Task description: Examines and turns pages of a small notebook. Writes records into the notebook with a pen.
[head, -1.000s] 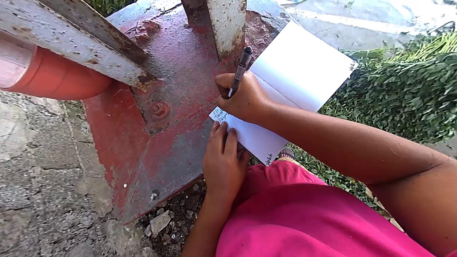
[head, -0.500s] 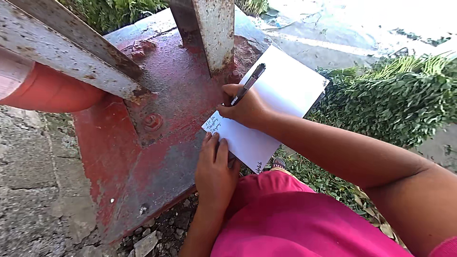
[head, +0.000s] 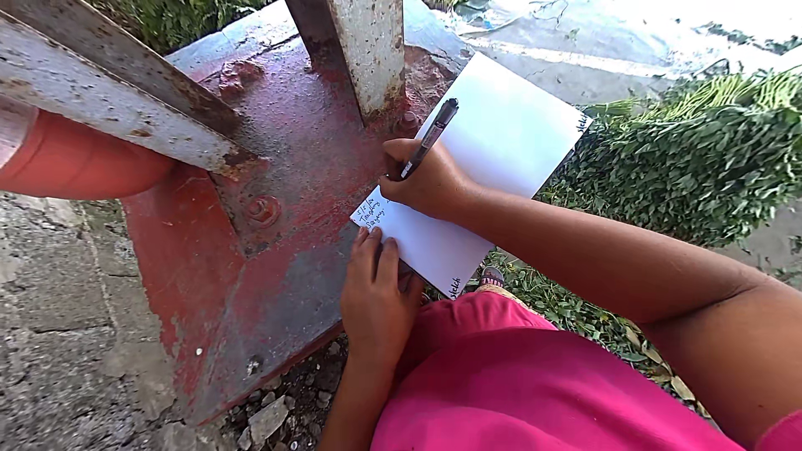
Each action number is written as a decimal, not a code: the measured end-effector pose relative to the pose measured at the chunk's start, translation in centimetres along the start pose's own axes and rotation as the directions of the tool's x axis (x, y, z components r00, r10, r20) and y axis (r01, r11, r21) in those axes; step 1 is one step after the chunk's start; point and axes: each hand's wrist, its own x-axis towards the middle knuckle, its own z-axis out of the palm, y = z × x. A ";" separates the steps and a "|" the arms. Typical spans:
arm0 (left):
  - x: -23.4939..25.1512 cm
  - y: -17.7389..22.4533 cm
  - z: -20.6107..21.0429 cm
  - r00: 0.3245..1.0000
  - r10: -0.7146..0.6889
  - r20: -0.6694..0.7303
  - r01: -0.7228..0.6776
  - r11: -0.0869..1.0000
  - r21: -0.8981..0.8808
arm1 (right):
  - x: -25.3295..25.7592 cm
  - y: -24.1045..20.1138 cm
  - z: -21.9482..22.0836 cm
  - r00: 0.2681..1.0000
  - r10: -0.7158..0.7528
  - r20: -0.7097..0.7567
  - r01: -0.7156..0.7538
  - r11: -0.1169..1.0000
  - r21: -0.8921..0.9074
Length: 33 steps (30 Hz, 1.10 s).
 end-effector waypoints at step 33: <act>0.1 0.1 -0.1 1.000 -0.002 -0.011 0.002 1.000 0.005 | -0.1 0.5 -0.2 0.999 -0.029 -0.025 0.029 1.000 0.001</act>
